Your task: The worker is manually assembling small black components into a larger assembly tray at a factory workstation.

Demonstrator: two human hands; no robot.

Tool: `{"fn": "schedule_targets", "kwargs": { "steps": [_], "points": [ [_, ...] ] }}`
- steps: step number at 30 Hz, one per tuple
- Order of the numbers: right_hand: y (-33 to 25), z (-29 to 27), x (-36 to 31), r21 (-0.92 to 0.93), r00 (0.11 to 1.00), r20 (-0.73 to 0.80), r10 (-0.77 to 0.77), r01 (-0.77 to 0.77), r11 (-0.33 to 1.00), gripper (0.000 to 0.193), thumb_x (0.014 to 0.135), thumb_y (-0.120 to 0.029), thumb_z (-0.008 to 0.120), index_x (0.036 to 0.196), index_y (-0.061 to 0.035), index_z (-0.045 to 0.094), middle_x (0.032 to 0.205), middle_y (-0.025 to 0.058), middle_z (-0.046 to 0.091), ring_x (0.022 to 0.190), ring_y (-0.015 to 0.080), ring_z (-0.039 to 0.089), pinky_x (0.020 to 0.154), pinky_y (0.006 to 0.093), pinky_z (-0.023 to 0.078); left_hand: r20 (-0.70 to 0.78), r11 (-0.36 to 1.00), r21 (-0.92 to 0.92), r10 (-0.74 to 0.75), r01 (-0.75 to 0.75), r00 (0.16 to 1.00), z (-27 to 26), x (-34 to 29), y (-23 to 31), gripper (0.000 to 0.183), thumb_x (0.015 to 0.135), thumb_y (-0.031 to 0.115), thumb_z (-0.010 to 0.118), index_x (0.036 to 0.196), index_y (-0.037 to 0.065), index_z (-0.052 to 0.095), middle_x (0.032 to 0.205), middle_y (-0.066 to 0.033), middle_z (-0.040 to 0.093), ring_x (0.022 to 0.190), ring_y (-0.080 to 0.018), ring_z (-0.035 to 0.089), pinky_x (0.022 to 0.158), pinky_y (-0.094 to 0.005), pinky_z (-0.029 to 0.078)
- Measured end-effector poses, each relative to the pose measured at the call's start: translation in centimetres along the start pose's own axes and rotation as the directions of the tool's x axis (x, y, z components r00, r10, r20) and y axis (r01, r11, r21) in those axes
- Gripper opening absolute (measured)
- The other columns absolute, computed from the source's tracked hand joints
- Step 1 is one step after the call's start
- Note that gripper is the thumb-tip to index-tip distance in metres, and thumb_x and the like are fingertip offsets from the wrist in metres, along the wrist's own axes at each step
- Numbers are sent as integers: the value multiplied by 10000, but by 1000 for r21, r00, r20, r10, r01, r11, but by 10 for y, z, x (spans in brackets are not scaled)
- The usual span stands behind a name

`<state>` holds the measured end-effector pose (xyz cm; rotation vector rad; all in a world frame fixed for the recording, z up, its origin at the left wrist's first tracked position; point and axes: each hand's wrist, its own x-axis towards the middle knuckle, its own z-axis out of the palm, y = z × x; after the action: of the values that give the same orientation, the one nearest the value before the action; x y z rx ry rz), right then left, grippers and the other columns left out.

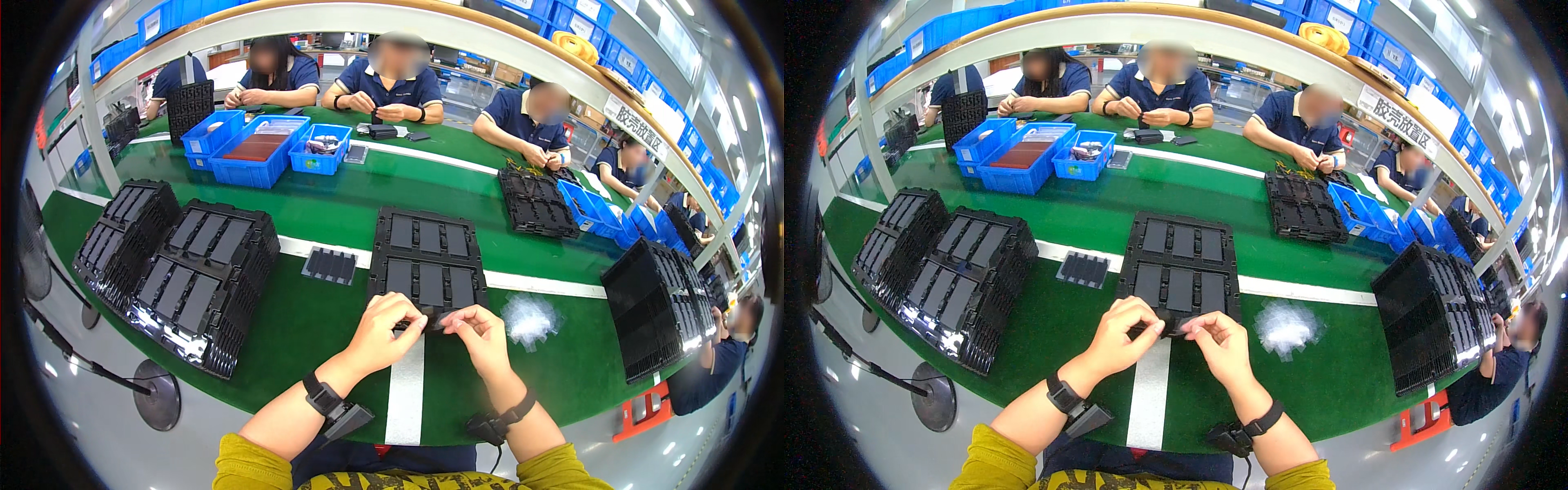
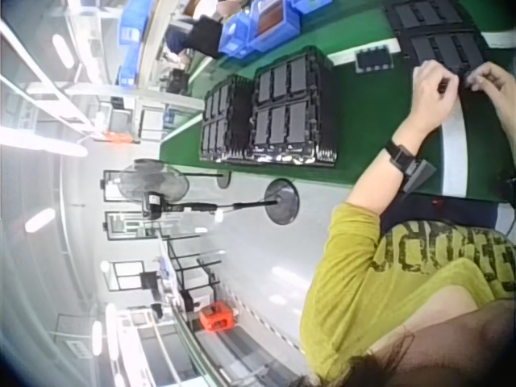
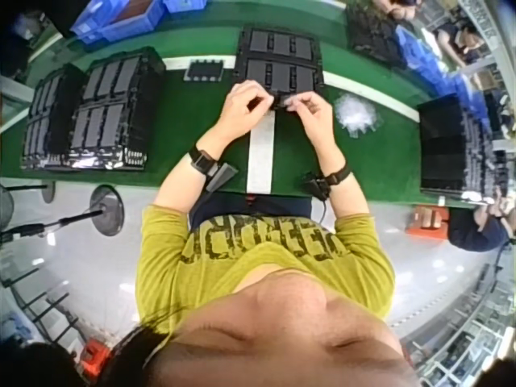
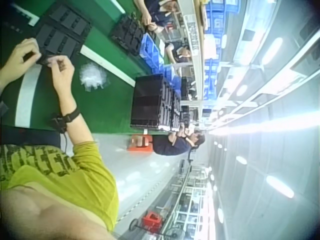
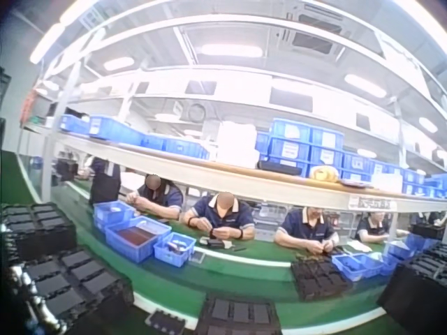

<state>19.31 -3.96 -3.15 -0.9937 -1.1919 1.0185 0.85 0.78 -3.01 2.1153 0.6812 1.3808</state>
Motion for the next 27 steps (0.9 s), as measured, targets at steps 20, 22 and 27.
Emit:
{"fn": "schedule_targets", "kwargs": {
  "steps": [20, 22, 27],
  "points": [
    [-41, -131, 5, -817, 782, -575, 240, -563, -122, 212, 651, -89, 610, 837, -11, 675, 921, 208, 643, 898, 318, 630, 765, 384, 514, 631, 648, 207, -661, 733, 406, -5, 1, 4, 136, 831, 140, 550, 772, 19, 574, 569, -72, 618, 483, -96, 538, 467, -240, 413],
    [-41, -130, 6, -826, 812, -563, 155, -549, -127, 210, 650, -105, 634, 834, -11, 673, 925, 201, 644, 897, 315, 631, 766, 387, 516, 593, 663, 262, -684, 701, 425, -7, -1, 6, 143, 816, 141, 544, 765, 12, 580, 568, -79, 626, 489, -111, 551, 483, -262, 427],
    [-24, -131, 10, -889, 883, -459, 100, -454, -65, 167, 670, -119, 629, 780, 0, 666, 860, 204, 641, 839, 337, 629, 739, 404, 512, 569, 778, 471, -629, 417, 530, -9, -2, 6, 195, 813, 169, 547, 696, 15, 564, 546, -80, 618, 523, -175, 613, 534, -312, 467]
  ]
}}
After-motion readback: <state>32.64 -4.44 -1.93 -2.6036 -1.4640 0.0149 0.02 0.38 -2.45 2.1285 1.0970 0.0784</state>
